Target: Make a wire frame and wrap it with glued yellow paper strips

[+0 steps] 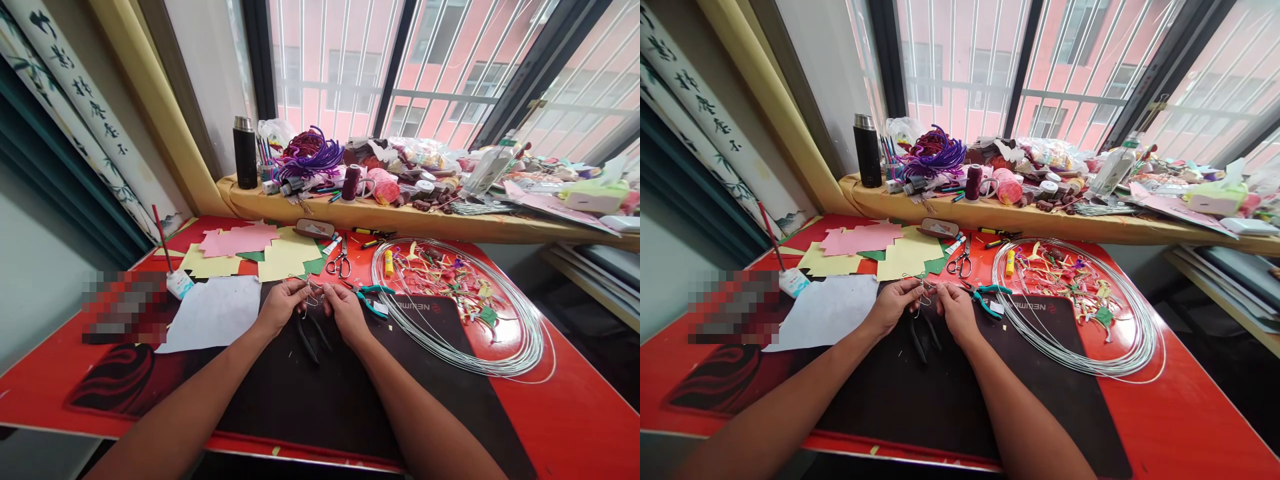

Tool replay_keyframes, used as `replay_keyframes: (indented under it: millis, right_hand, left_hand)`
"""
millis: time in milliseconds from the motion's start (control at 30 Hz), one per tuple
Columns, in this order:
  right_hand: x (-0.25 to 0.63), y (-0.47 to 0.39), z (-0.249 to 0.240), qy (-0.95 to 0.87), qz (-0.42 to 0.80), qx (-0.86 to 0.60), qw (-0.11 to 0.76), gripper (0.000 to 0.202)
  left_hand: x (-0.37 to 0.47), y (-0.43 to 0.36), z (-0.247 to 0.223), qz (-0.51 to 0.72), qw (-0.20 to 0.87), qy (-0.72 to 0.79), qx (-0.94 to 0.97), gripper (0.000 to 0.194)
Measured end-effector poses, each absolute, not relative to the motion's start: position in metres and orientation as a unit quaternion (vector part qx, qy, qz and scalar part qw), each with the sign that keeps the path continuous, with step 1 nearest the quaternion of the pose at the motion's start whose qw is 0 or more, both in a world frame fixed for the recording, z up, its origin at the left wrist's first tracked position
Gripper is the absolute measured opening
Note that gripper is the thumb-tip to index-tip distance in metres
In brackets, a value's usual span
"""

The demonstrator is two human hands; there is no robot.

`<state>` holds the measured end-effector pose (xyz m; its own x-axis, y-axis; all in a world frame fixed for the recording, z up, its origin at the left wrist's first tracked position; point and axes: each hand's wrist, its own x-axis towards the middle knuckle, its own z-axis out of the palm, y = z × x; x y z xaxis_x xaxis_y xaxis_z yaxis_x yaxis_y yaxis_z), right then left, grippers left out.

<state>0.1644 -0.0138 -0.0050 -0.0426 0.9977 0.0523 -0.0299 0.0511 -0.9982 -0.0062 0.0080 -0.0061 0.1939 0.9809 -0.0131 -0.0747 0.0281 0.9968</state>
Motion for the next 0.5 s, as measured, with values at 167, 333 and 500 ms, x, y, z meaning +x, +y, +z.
replay_keyframes:
  millis: [167,333,500]
  right_hand:
    - [0.1643,-0.0143,-0.0039,-0.517,0.505,-0.470,0.506,0.044]
    - [0.1637,-0.0146,-0.0028,-0.520,0.506,-0.466,0.507,0.046]
    - [0.1631,-0.0144,-0.0030,-0.530,0.499,-0.466,0.504,0.051]
  left_hand:
    - [-0.0080,0.0085,-0.0068,0.450,0.577,0.432,0.526,0.039]
    - [-0.0084,0.0080,-0.0054,0.448,0.577,0.427,0.534,0.039]
    - [-0.0071,0.0065,-0.0018,0.454,0.571,0.429,0.533,0.039]
